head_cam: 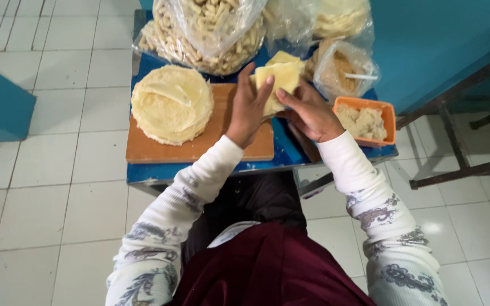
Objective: The person sits at a small table and peels thin pieces off round flat food sheets, dropping the pieces into an orange container. They then use a knife to cut a round stack of the sheets into wedge portions on a cutting board and resume peeling pieces from the sheets.
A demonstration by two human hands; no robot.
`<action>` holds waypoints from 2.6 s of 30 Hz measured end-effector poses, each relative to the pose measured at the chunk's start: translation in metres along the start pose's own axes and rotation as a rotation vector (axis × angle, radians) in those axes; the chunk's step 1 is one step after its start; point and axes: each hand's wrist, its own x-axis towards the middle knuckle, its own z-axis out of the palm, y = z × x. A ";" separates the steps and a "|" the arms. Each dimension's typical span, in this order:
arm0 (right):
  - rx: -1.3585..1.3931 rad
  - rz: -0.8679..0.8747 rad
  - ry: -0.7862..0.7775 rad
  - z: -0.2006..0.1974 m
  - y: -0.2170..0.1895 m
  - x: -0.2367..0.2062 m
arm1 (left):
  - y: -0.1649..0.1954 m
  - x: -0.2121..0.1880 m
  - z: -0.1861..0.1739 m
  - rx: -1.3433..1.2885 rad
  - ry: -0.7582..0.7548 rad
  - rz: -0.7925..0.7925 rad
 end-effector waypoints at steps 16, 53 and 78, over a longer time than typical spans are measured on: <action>0.275 0.245 0.174 -0.121 -0.089 0.073 | -0.038 0.189 0.060 0.819 -0.035 0.442; -0.923 0.289 0.376 -0.036 -0.061 0.190 | -0.090 0.107 0.004 0.671 -0.077 0.506; -1.625 0.451 -0.189 -0.055 -0.052 0.146 | -0.080 0.106 -0.003 0.732 -0.076 0.461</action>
